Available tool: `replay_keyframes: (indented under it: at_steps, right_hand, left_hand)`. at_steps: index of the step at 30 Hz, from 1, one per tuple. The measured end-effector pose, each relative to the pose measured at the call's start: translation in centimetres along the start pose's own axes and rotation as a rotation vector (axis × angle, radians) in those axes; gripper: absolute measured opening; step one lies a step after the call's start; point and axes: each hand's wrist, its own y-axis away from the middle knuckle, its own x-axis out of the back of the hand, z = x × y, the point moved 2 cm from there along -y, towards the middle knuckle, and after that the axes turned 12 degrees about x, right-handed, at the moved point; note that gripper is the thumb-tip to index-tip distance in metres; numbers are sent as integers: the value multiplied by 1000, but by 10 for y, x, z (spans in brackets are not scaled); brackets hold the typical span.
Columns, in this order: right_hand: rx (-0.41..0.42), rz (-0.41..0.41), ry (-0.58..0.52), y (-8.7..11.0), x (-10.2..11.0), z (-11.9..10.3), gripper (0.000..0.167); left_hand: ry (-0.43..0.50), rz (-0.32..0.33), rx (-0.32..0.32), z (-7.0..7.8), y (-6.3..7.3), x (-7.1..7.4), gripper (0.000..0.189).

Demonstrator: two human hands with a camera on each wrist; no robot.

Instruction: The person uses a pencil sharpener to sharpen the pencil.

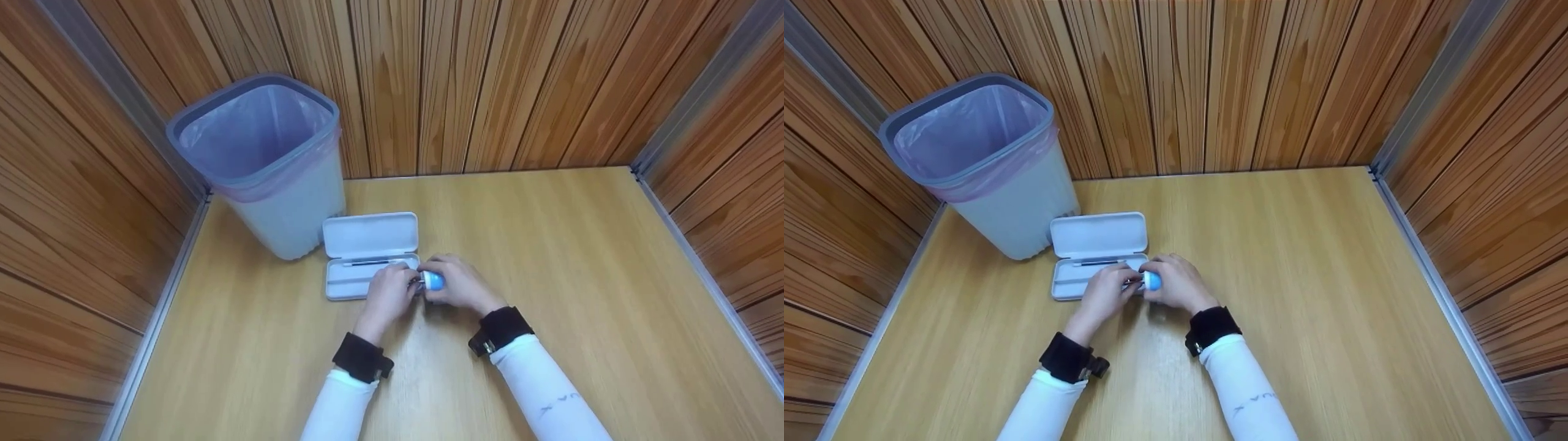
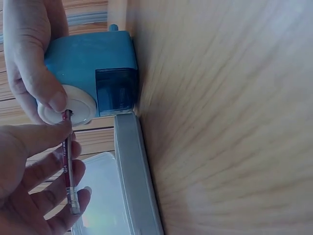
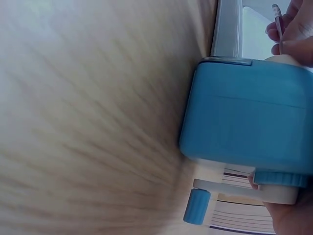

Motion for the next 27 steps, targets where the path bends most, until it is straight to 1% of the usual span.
replay_keyframes:
  at_steps: [6,10,12,17,24,27]
  right_hand:
    - [-41,-35,-27,1,-1,1,55]
    - [-91,-52,-49,0,-1,0,54]
    - [-101,-50,-49,-2,-1,0,54]
    - [-75,-22,-26,-5,-2,1,54]
    - [-26,16,17,-3,-4,0,49]
    - [-39,15,16,-3,-4,-1,49]
  left_hand:
    - [-22,-14,-20,2,-1,-4,9]
    - [-53,-2,-34,1,-2,-6,9]
    - [-72,11,-36,0,-2,-6,8]
    - [-116,37,-40,-2,-4,-5,8]
    - [-153,37,-55,-2,-2,-7,7]
    - [-148,34,-52,-3,-3,-7,7]
